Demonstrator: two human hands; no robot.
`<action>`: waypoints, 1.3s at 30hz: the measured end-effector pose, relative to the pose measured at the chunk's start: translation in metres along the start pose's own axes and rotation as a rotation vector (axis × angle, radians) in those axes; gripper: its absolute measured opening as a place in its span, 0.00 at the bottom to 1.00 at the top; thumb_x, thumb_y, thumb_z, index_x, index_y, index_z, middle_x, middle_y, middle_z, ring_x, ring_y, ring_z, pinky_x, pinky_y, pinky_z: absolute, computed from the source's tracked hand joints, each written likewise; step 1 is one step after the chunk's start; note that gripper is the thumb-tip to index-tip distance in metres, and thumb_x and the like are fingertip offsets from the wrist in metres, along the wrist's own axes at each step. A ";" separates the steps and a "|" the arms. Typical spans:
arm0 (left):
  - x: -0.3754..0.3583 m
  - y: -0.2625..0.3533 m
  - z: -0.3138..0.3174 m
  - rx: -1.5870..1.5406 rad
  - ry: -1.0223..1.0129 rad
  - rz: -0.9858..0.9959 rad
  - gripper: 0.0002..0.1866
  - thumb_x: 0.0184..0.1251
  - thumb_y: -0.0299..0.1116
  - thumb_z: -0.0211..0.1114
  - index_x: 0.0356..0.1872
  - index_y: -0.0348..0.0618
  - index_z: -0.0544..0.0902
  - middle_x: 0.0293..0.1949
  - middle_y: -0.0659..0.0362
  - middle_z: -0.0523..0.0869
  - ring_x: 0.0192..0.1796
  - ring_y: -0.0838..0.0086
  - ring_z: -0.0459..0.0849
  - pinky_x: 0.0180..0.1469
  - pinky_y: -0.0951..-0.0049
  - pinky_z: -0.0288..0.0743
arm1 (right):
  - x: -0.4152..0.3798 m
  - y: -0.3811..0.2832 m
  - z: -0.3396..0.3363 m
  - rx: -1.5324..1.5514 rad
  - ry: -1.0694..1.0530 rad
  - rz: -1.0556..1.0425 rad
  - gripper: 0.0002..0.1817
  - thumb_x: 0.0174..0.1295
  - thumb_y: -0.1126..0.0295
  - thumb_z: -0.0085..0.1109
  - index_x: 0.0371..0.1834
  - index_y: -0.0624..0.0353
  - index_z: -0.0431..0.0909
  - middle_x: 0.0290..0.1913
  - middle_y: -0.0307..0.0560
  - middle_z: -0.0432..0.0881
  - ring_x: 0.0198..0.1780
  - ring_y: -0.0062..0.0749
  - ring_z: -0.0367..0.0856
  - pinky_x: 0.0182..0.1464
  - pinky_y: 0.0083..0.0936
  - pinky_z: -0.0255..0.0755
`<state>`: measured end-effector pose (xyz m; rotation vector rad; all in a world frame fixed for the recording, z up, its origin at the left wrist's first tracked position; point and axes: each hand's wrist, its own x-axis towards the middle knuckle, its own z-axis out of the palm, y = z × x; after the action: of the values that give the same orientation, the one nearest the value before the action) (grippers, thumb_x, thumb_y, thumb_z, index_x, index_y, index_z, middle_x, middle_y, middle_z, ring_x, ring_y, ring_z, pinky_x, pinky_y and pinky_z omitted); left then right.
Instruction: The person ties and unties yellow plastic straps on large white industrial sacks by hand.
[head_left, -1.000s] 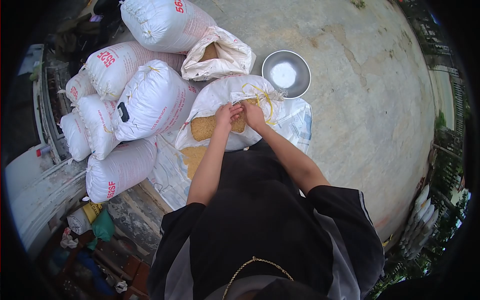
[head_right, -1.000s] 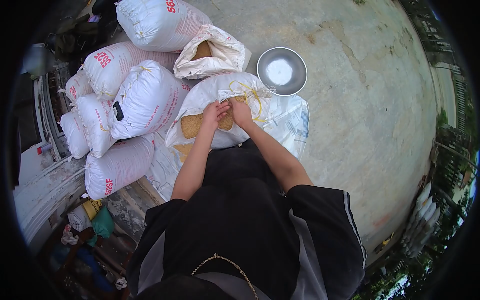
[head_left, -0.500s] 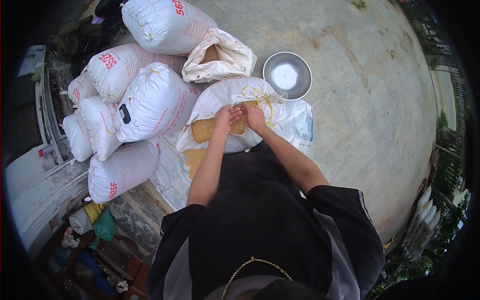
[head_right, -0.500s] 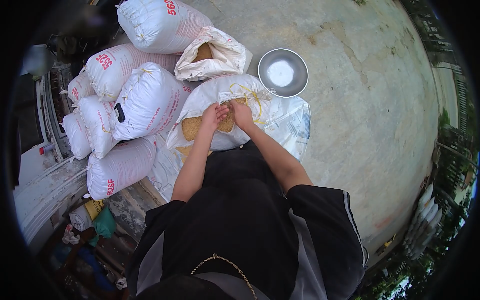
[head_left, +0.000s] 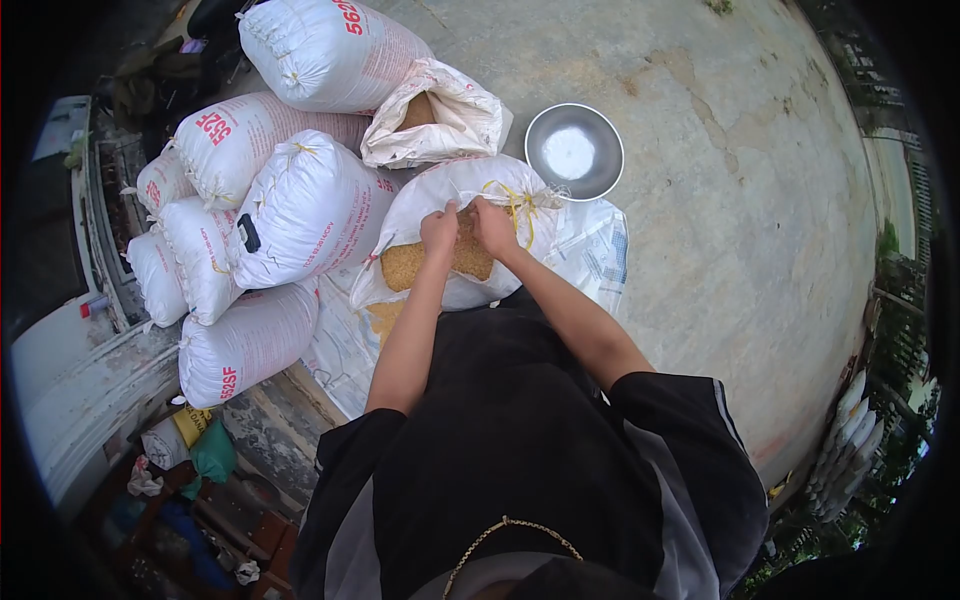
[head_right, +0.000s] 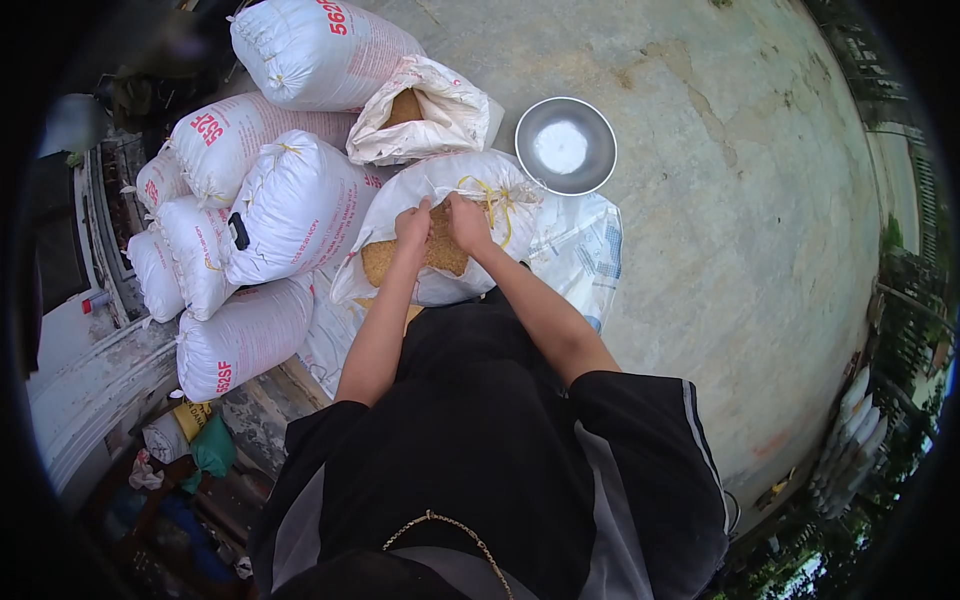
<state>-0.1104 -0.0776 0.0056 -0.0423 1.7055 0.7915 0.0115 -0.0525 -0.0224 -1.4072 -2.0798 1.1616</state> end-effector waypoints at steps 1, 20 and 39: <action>-0.021 0.014 0.003 0.309 0.287 0.199 0.15 0.62 0.45 0.65 0.28 0.43 0.81 0.25 0.55 0.85 0.30 0.65 0.84 0.34 0.65 0.77 | 0.000 0.000 0.001 -0.002 -0.003 0.003 0.05 0.60 0.74 0.52 0.37 0.60 0.74 0.33 0.62 0.81 0.38 0.57 0.81 0.42 0.49 0.71; -0.003 0.119 -0.038 0.558 0.240 0.872 0.08 0.72 0.31 0.52 0.42 0.35 0.70 0.34 0.42 0.85 0.35 0.55 0.86 0.44 0.58 0.79 | 0.012 -0.004 -0.065 -0.391 0.110 -0.152 0.16 0.50 0.66 0.67 0.40 0.59 0.75 0.41 0.51 0.76 0.45 0.45 0.79 0.45 0.40 0.75; -0.007 0.091 -0.093 1.280 -0.235 0.618 0.12 0.59 0.35 0.61 0.37 0.41 0.86 0.38 0.47 0.87 0.43 0.56 0.85 0.49 0.62 0.75 | -0.037 0.021 -0.037 -0.431 -0.349 0.138 0.14 0.59 0.60 0.51 0.32 0.59 0.82 0.33 0.58 0.84 0.36 0.54 0.84 0.41 0.48 0.76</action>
<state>-0.2263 -0.0582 0.0616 1.4323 1.7203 -0.0125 0.0654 -0.0668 -0.0118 -1.6536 -2.6363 1.1202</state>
